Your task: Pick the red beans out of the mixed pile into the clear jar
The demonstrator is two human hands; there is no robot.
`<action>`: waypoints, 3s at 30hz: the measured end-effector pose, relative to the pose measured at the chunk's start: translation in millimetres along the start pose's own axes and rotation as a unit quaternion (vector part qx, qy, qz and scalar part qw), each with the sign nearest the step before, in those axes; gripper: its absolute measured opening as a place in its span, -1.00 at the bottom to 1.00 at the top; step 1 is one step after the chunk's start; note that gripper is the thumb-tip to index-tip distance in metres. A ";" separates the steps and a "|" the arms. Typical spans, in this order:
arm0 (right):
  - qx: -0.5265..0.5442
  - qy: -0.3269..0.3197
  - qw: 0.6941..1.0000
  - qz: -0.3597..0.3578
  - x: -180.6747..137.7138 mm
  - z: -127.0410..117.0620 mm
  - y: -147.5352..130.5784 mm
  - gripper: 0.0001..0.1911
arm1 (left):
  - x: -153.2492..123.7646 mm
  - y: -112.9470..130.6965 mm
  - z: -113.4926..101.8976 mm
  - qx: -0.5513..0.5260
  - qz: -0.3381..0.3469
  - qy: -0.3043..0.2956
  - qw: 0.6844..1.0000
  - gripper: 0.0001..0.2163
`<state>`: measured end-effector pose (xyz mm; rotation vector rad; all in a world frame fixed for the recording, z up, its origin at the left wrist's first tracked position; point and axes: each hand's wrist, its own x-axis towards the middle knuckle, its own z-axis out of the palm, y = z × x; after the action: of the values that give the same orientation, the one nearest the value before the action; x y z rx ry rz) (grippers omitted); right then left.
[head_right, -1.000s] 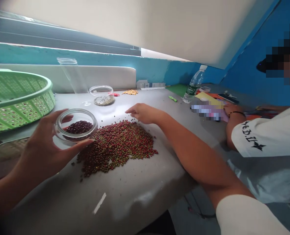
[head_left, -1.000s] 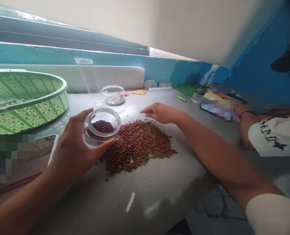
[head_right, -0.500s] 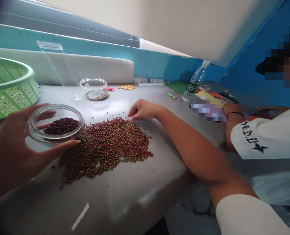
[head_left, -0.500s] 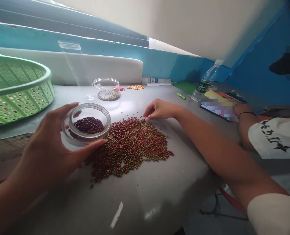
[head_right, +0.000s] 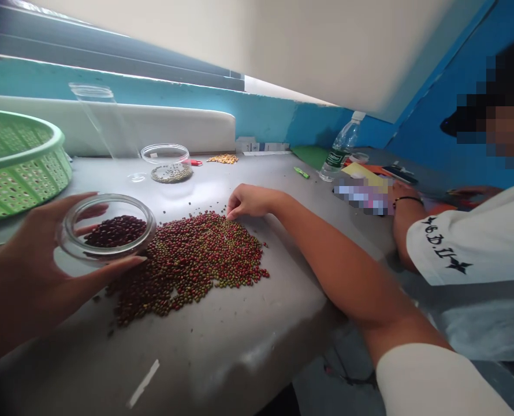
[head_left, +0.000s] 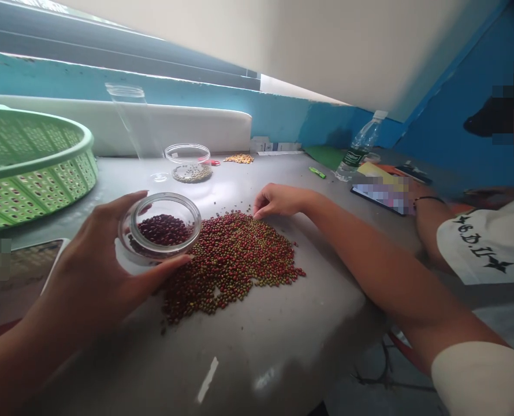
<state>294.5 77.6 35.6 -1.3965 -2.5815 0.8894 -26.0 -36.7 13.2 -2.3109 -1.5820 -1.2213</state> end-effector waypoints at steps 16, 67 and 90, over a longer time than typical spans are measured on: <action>-0.100 0.037 0.994 0.013 -6.2 10.0 -19.1 -0.88 | -3.8 -6.8 2.2 0.026 0.001 -0.010 1.000 -0.09; 0.063 0.052 0.996 -0.023 -5.3 2.0 15.6 -0.70 | -8.9 1.7 -1.7 0.035 0.053 -0.010 0.998 -0.15; 0.043 0.089 0.995 -0.035 -1.2 9.0 -1.6 -0.81 | -7.1 3.4 -3.1 0.036 0.069 -0.006 0.997 -0.14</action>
<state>291.1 71.9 29.2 -1.2896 -2.4155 0.8166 -25.9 -45.0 11.9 -2.3418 -1.4183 -1.1019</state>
